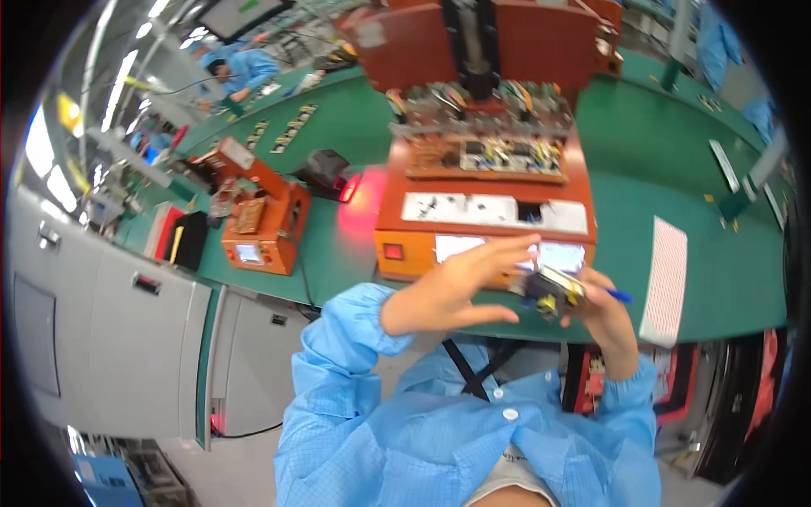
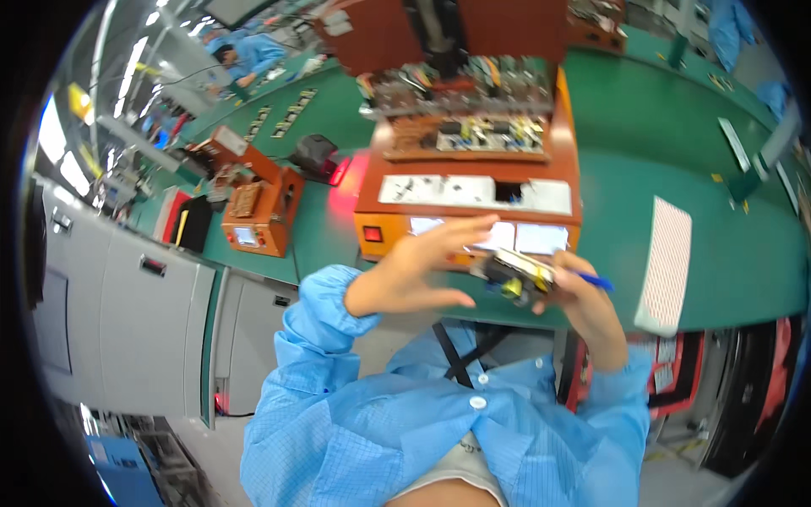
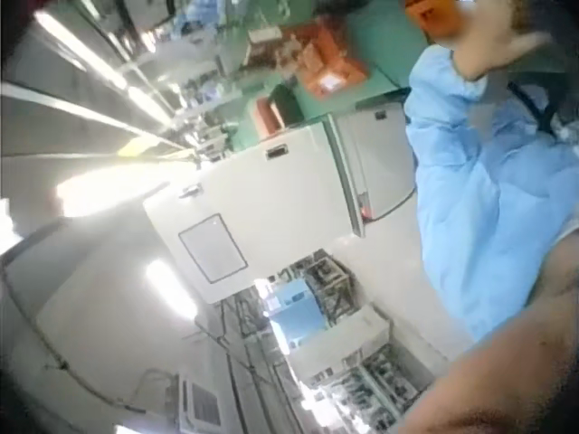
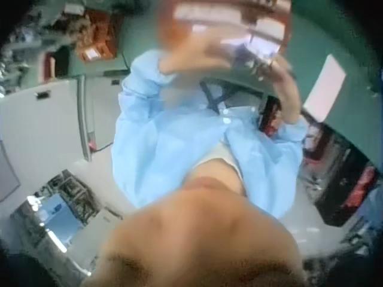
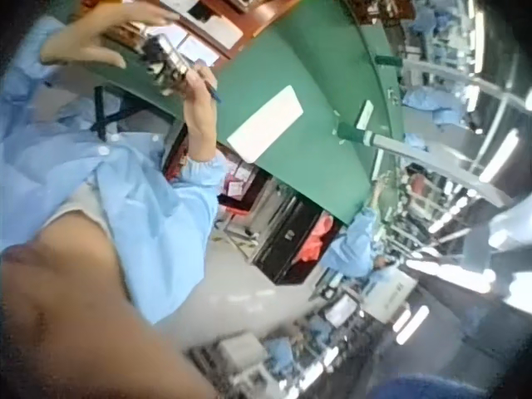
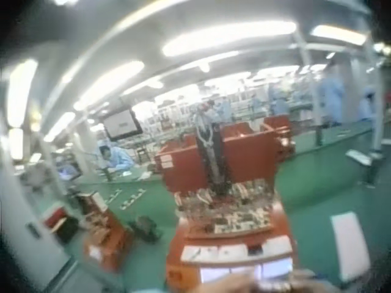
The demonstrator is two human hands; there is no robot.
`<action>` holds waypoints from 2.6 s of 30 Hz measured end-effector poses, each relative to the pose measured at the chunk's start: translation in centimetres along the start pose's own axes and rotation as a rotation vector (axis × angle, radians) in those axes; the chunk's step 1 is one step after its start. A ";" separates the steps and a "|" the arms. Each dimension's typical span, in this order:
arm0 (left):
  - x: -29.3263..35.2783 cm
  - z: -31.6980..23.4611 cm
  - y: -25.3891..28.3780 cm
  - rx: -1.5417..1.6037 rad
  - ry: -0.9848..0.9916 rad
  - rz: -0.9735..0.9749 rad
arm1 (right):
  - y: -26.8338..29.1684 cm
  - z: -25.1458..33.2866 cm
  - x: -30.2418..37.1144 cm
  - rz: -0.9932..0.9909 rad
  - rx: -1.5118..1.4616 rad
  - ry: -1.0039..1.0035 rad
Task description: Testing printed circuit boards using a manual testing fixture and logging the results.
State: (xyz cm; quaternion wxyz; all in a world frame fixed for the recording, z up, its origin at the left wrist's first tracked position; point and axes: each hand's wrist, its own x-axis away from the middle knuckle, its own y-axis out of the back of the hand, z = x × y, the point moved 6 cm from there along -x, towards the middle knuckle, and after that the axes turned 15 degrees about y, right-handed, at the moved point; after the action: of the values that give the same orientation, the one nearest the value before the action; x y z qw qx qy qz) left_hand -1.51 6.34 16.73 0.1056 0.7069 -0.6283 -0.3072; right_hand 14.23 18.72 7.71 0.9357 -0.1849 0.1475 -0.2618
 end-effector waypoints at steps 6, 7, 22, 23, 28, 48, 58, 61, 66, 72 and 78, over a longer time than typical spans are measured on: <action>0.5 2.5 0.4 0.308 0.237 -0.035 | -2.2 -1.9 -2.2 0.106 -0.089 -0.192; 0.7 2.7 0.4 0.313 0.235 -0.025 | -2.4 -2.2 -2.2 0.124 -0.115 -0.223; 3.0 13.4 10.8 0.018 0.392 -0.563 | -4.6 -0.1 -1.8 0.040 0.222 0.090; 3.1 15.7 12.8 -0.014 0.461 -0.593 | -4.3 -0.3 -1.5 0.034 0.245 0.091; -1.9 19.6 16.7 -0.100 0.450 -0.634 | -3.4 -1.2 1.2 -0.062 0.243 0.155; -2.6 7.5 17.9 -0.431 -0.038 -1.021 | 2.8 0.6 5.7 -0.456 0.516 0.362; -28.6 -6.0 29.9 -1.105 0.188 -0.870 | 7.3 5.5 -10.4 -0.277 0.855 0.659; -32.5 -2.0 28.2 -0.405 0.339 -0.472 | 12.1 4.6 -11.2 -0.367 0.890 0.690; -34.0 2.1 29.3 0.728 0.319 -0.167 | 15.0 1.5 -11.6 -0.411 0.857 0.643; -31.9 -1.2 30.9 0.197 -0.107 -0.299 | 12.5 1.4 -11.8 -0.381 0.934 0.652; -13.9 -11.5 17.3 -0.158 -0.387 -0.862 | 11.8 2.4 -10.5 -0.387 1.030 0.668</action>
State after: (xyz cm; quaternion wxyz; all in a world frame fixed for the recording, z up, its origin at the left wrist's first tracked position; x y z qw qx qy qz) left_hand -9.59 13.62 39.24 -0.0970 0.8226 -0.2606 -0.4960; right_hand 11.63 34.51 6.68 0.7440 0.3564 0.2501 -0.5068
